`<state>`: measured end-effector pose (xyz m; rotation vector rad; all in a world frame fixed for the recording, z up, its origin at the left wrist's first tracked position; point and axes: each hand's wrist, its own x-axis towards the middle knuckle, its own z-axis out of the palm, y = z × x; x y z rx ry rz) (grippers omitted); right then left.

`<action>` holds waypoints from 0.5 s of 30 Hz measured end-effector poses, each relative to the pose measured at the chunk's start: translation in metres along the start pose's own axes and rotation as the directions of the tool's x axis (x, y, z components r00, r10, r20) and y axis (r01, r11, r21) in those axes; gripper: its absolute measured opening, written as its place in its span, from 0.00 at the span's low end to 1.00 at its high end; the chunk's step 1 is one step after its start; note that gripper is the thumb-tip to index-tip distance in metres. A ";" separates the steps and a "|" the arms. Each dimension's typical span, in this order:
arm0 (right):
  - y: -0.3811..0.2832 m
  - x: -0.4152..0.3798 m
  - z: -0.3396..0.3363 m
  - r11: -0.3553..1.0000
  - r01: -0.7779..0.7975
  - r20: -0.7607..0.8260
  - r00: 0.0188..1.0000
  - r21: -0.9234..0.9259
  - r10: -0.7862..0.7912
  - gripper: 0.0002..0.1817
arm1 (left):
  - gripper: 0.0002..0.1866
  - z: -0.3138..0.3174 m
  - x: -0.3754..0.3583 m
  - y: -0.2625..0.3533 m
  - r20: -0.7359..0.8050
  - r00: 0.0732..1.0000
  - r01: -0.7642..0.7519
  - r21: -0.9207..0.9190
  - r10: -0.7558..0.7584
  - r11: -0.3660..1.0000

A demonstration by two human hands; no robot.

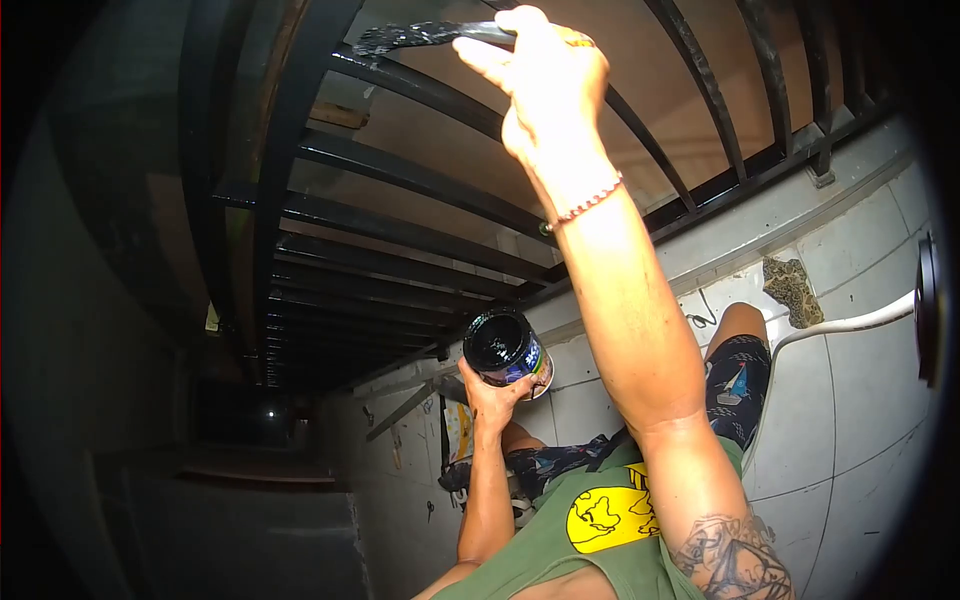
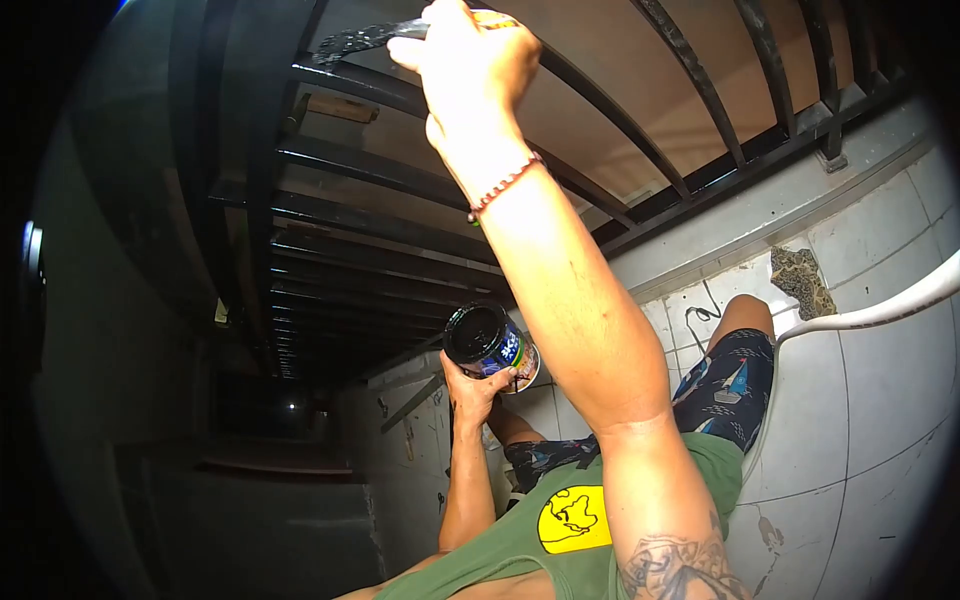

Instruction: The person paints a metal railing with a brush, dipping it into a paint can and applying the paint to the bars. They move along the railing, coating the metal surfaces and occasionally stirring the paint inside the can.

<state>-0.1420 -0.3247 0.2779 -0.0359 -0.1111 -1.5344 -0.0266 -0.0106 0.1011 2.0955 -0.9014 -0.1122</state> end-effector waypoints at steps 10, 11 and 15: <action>-0.012 0.003 0.005 0.972 -0.160 -0.207 0.959 0.171 0.195 0.06 | 0.45 -0.003 0.000 -0.002 0.011 0.998 -0.058 0.060 0.057 0.997; -0.009 -0.001 -0.001 0.983 -0.111 -0.232 0.962 0.147 0.143 0.05 | 0.45 -0.002 0.000 0.001 0.008 0.998 -0.055 0.060 0.055 0.997; 0.006 -0.002 0.013 0.987 -0.127 -0.198 0.969 0.103 0.145 0.06 | 0.45 -0.005 0.000 0.002 0.002 1.000 -0.003 0.032 0.003 0.999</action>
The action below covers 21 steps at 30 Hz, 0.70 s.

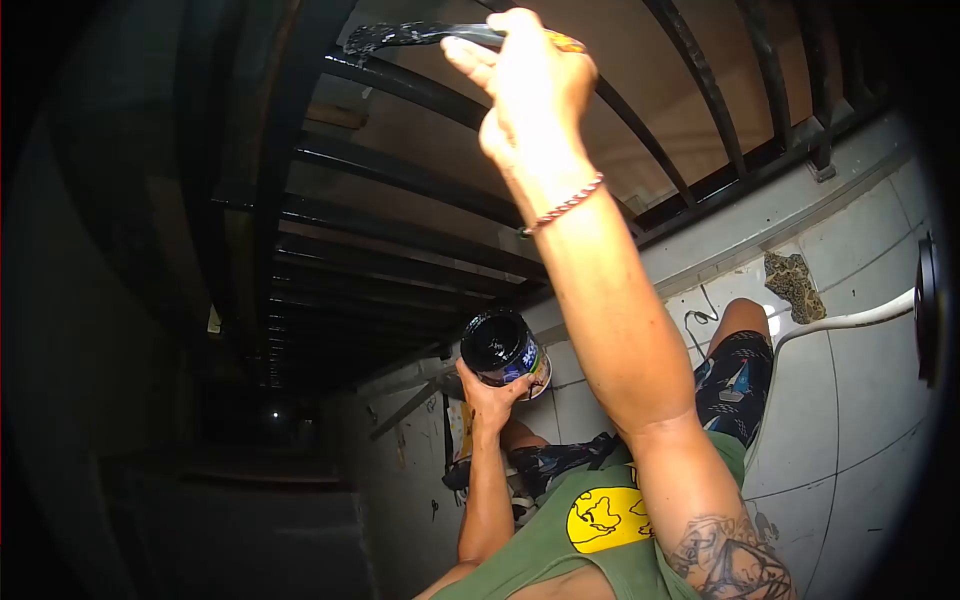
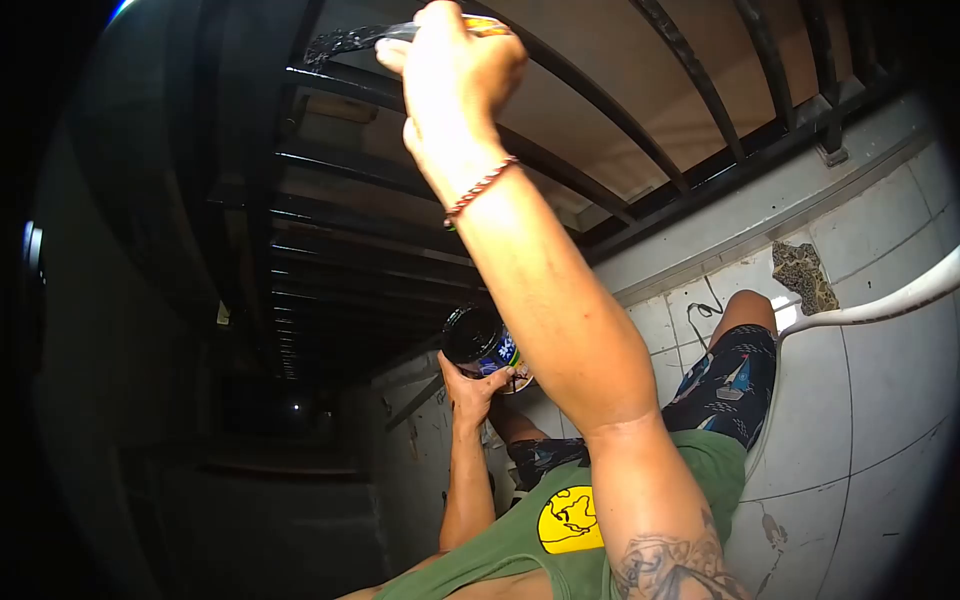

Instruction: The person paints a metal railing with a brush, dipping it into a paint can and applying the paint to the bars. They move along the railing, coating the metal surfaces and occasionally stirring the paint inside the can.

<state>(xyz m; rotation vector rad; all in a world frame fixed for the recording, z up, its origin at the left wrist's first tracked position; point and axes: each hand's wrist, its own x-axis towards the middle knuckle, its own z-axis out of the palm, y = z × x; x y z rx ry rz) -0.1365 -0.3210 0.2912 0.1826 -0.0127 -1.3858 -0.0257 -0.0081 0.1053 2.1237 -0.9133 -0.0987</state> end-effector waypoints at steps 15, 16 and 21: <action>0.009 -0.013 0.014 0.998 0.048 -0.104 0.993 -0.035 -0.052 0.07 | 0.47 0.001 0.000 -0.005 0.003 0.999 -0.038 0.039 0.038 0.999; 0.004 -0.021 0.014 0.999 0.010 -0.075 0.997 -0.048 -0.014 0.06 | 0.47 0.001 0.000 -0.002 0.003 0.998 -0.064 0.077 0.064 0.995; -0.010 -0.038 -0.001 0.997 -0.021 -0.055 0.998 0.072 0.025 0.06 | 0.47 0.005 -0.002 0.008 0.018 1.000 -0.013 0.029 0.013 0.999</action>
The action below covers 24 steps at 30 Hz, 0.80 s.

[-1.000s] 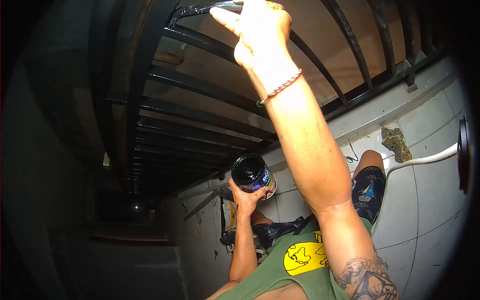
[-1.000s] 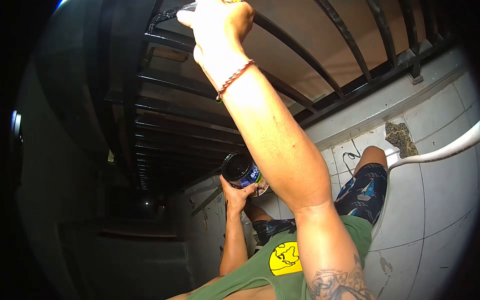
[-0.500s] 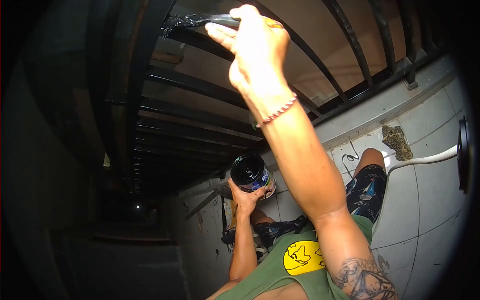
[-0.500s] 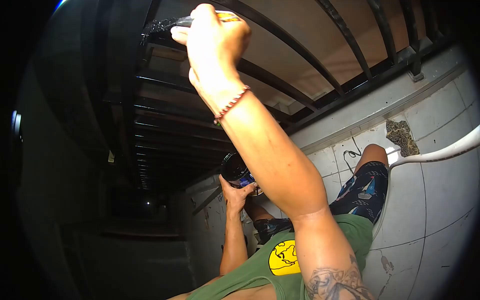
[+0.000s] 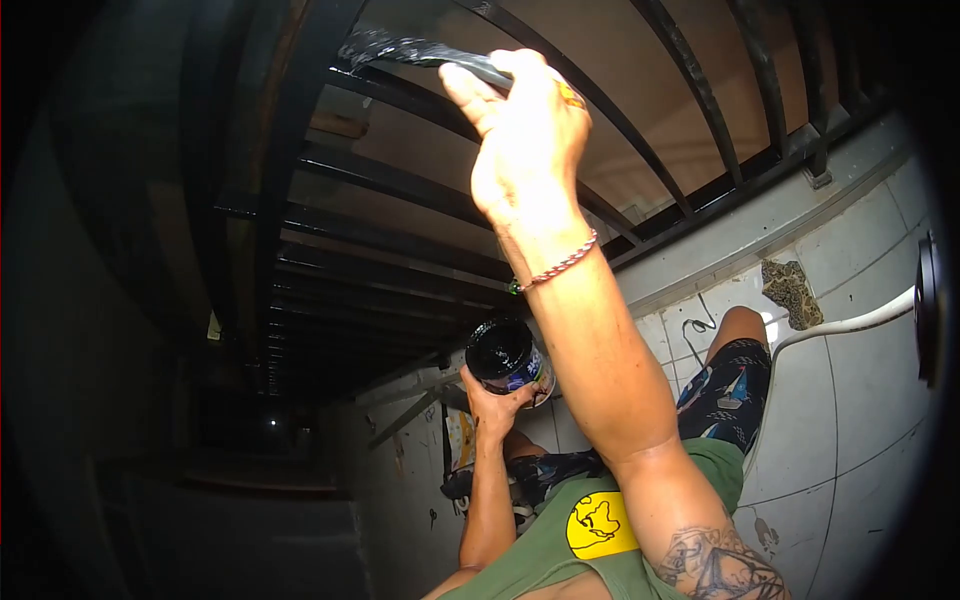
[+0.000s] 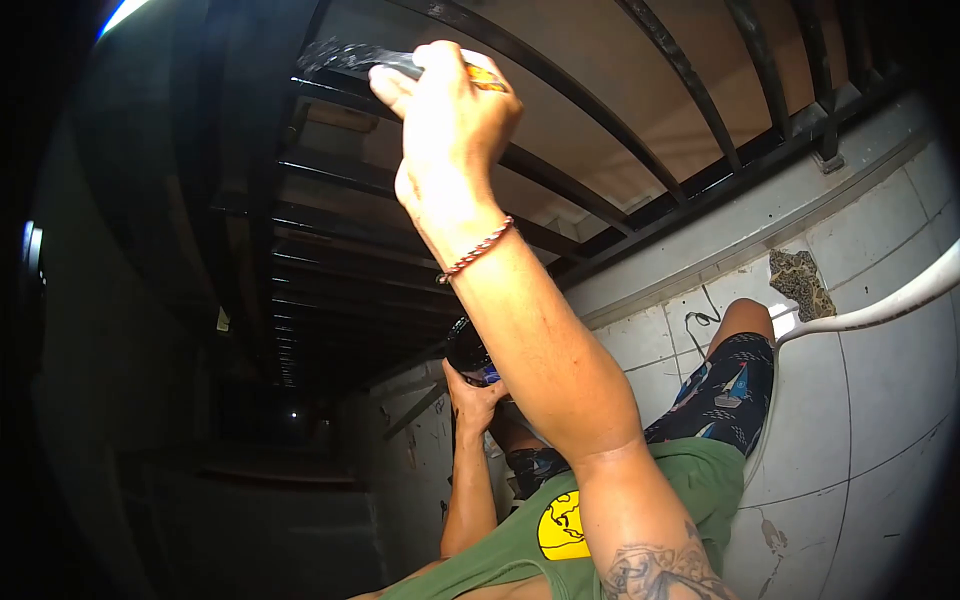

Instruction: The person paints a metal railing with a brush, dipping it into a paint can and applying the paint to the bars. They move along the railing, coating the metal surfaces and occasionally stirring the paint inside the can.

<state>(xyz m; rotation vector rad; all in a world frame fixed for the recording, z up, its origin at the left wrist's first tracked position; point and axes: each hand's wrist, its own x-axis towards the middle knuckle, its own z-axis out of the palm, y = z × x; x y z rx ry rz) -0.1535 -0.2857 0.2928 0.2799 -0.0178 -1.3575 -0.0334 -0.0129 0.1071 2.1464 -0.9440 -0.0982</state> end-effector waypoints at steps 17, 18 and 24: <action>0.023 0.013 -0.003 0.955 0.061 -0.146 0.989 0.289 -0.019 0.07 | 0.48 -0.005 -0.008 0.016 -0.089 0.996 0.022 0.004 -0.022 1.000; 0.025 0.011 0.000 0.969 0.051 -0.140 0.990 0.243 -0.017 0.06 | 0.48 -0.006 -0.008 0.014 -0.087 0.996 0.022 0.006 -0.021 1.000; 0.018 0.009 0.008 0.929 0.056 -0.066 0.997 0.367 -0.034 0.07 | 0.51 -0.007 -0.005 0.009 -0.097 0.995 0.007 0.014 -0.006 1.000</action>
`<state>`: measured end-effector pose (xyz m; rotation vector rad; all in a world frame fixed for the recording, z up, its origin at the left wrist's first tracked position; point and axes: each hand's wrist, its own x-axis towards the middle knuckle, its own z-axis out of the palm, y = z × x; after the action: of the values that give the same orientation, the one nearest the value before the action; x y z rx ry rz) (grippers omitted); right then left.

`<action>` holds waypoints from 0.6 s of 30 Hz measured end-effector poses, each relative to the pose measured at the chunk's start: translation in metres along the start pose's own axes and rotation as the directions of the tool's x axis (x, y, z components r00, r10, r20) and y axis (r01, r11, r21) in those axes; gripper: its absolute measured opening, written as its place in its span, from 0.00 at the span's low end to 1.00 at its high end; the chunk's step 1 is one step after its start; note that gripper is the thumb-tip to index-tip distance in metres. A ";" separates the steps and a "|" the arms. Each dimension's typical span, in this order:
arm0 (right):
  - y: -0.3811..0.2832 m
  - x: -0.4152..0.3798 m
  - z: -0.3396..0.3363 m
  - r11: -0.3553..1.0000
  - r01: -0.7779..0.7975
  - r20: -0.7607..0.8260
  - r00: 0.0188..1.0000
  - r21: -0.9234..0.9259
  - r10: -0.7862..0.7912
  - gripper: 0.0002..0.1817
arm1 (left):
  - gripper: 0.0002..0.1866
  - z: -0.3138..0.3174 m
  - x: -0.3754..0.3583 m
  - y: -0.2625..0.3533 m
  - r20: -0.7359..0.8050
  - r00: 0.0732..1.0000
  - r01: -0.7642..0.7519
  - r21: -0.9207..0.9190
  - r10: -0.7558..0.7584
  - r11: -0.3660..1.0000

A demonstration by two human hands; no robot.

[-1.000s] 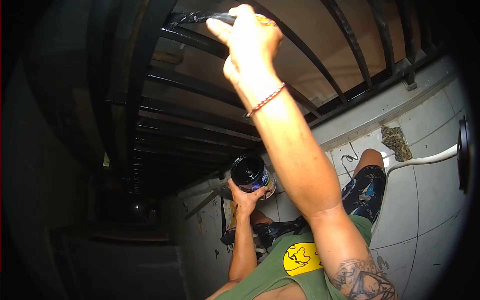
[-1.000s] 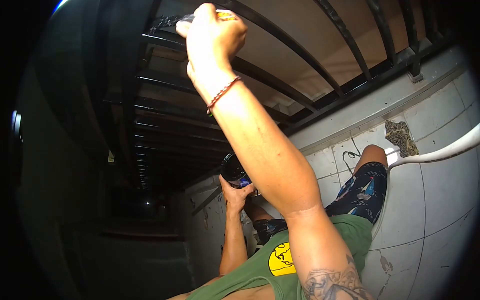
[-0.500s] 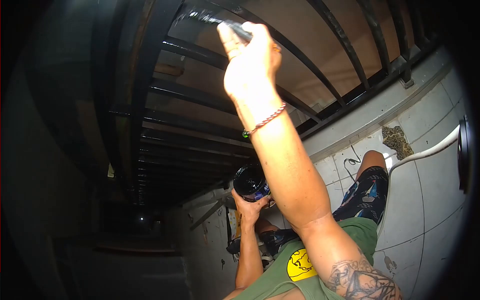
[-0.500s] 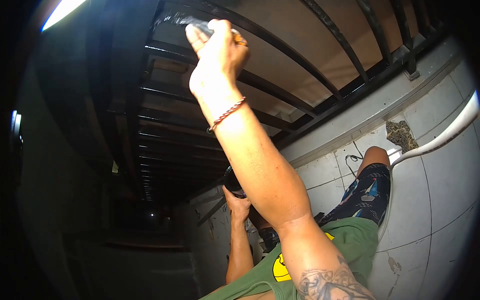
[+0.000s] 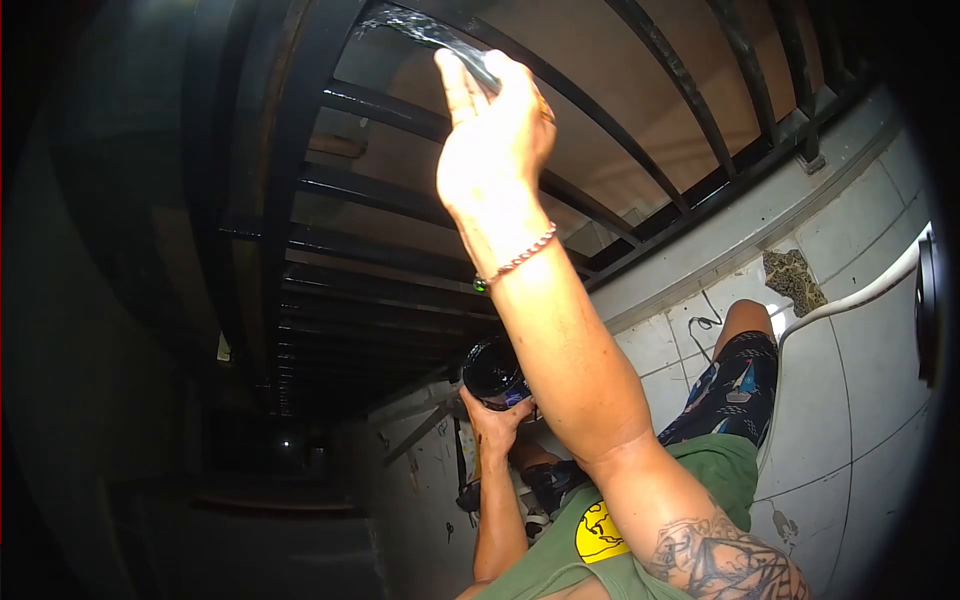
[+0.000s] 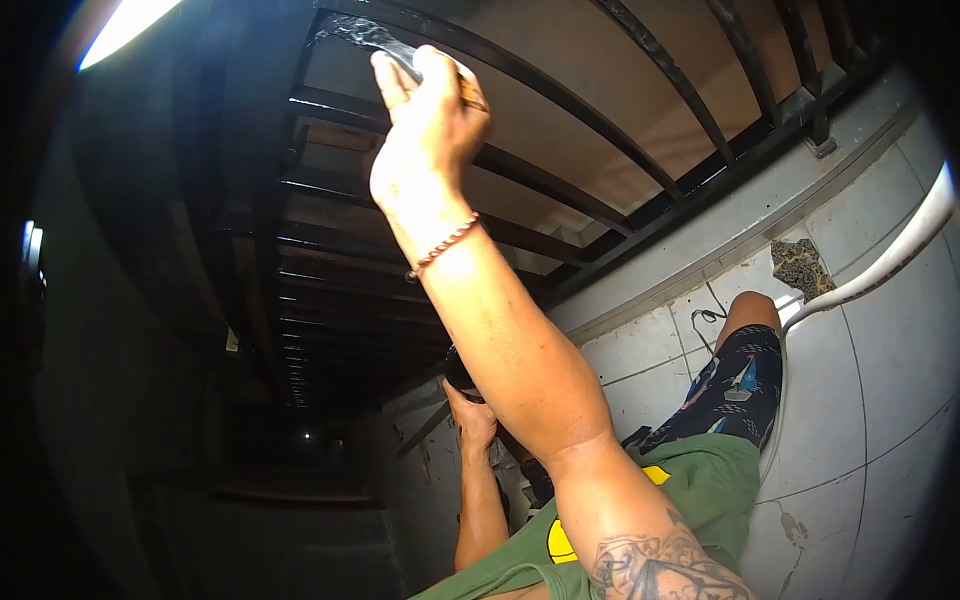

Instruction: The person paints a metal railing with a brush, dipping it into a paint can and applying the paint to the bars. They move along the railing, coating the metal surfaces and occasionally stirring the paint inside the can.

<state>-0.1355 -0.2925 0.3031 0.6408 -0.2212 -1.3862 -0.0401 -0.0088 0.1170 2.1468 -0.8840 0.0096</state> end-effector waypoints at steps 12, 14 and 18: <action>0.014 -0.010 -0.028 0.987 -0.135 -0.055 0.989 0.084 0.140 0.07 | 0.49 -0.004 -0.003 0.000 -0.025 0.999 0.048 0.038 -0.047 0.998; 0.015 -0.014 -0.036 0.984 -0.175 -0.051 0.984 -0.030 0.174 0.07 | 0.47 -0.004 -0.003 0.003 -0.027 0.999 0.034 0.009 -0.034 0.999; 0.008 -0.014 -0.043 0.974 -0.198 -0.052 0.980 -0.112 0.194 0.06 | 0.46 -0.003 -0.002 -0.015 -0.018 1.000 0.004 -0.018 -0.005 1.000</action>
<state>-0.1094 -0.2665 0.2751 0.5342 -0.1649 -1.1860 -0.0315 0.0014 0.1085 2.1291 -0.8657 0.0188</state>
